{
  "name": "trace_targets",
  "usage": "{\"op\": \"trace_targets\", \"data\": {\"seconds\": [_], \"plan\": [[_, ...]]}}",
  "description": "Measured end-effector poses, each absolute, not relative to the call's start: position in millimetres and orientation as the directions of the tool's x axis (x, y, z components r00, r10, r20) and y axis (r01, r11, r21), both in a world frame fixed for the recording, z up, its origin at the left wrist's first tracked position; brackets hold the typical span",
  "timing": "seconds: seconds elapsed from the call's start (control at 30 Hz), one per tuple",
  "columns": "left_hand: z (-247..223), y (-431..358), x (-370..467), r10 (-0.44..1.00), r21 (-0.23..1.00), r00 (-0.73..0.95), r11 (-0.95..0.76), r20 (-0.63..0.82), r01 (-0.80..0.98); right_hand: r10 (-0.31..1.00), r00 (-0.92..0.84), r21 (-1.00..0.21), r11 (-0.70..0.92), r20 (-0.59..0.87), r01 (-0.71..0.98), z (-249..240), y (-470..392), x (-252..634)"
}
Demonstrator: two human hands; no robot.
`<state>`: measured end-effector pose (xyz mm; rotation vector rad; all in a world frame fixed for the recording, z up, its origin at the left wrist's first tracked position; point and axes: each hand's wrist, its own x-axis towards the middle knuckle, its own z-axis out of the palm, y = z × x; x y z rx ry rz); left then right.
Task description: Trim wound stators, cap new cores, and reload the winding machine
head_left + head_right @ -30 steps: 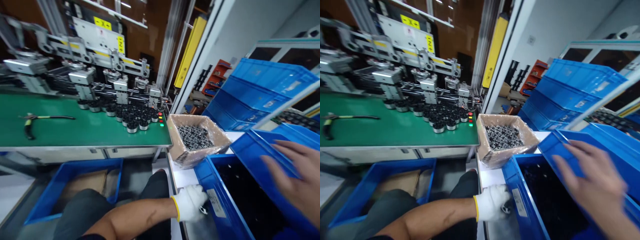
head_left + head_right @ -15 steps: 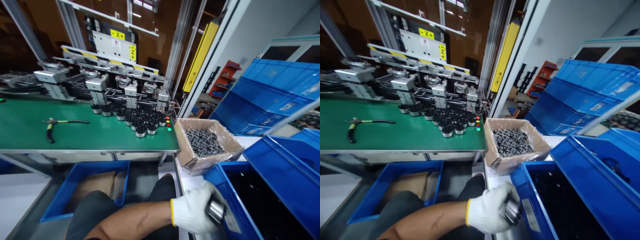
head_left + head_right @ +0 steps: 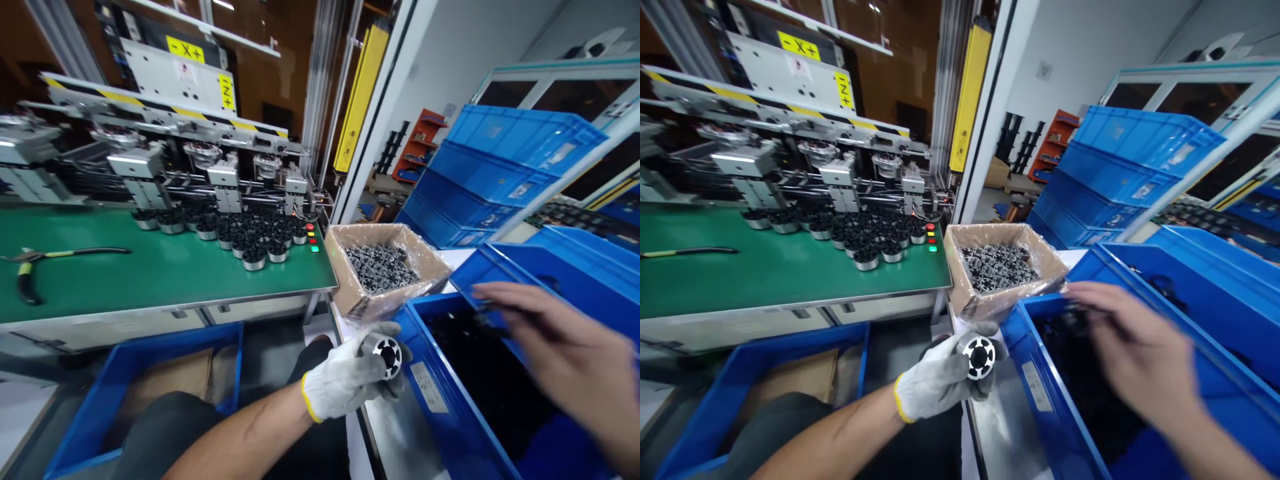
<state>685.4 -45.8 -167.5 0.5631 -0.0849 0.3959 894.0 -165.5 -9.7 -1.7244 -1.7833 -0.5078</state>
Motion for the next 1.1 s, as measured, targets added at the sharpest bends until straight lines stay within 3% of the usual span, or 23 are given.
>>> {"op": "trace_targets", "data": {"seconds": [0.1, 0.13, 0.23, 0.4, 0.57, 0.7, 0.97, 1.1], "plan": [[-166.3, -60.5, 695.6, 0.35, 0.512, 0.911, 0.755, 0.217, -0.411, 0.781, -0.117, -0.384, 0.424, 0.613, 0.82, -49.6, -146.0, 832.5], [-166.8, -62.5, 696.5, 0.377, 0.509, 0.9, 0.743, 0.22, -0.435, 0.753, -0.169, -0.374, 0.493, 0.636, 0.785, -61.5, -140.3, 820.0], [-171.0, -57.8, 690.2, 0.511, 0.582, 0.846, 0.644, 0.156, -0.496, 0.644, -0.325, -0.184, 0.593, 0.692, 0.784, -83.0, -131.8, 808.9], [-167.0, -35.6, 666.4, 0.631, 0.844, 0.772, 0.37, 0.078, -0.388, 0.701, -0.409, -0.106, 0.565, 0.584, 0.818, -87.4, -135.4, 825.4], [-147.4, -33.1, 663.0, 0.621, 0.889, 0.784, 0.349, 0.018, -0.297, 0.637, -0.404, 0.019, 0.521, 0.657, 0.853, -92.3, -137.2, 828.5], [-139.0, -35.8, 660.9, 0.619, 0.861, 0.784, 0.372, 0.049, -0.347, 0.594, -0.317, -0.052, 0.52, 0.739, 0.853, -92.9, -137.7, 821.2], [-133.9, -33.3, 647.1, 0.647, 0.955, 0.76, 0.184, 0.06, -0.232, 0.665, -0.228, -0.178, 0.484, 0.711, 0.857, -100.7, -137.4, 811.3], [-136.8, -32.4, 644.5, 0.649, 0.979, 0.757, 0.098, 0.073, -0.178, 0.647, -0.201, -0.181, 0.474, 0.735, 0.862, -102.6, -139.6, 808.2]]}}
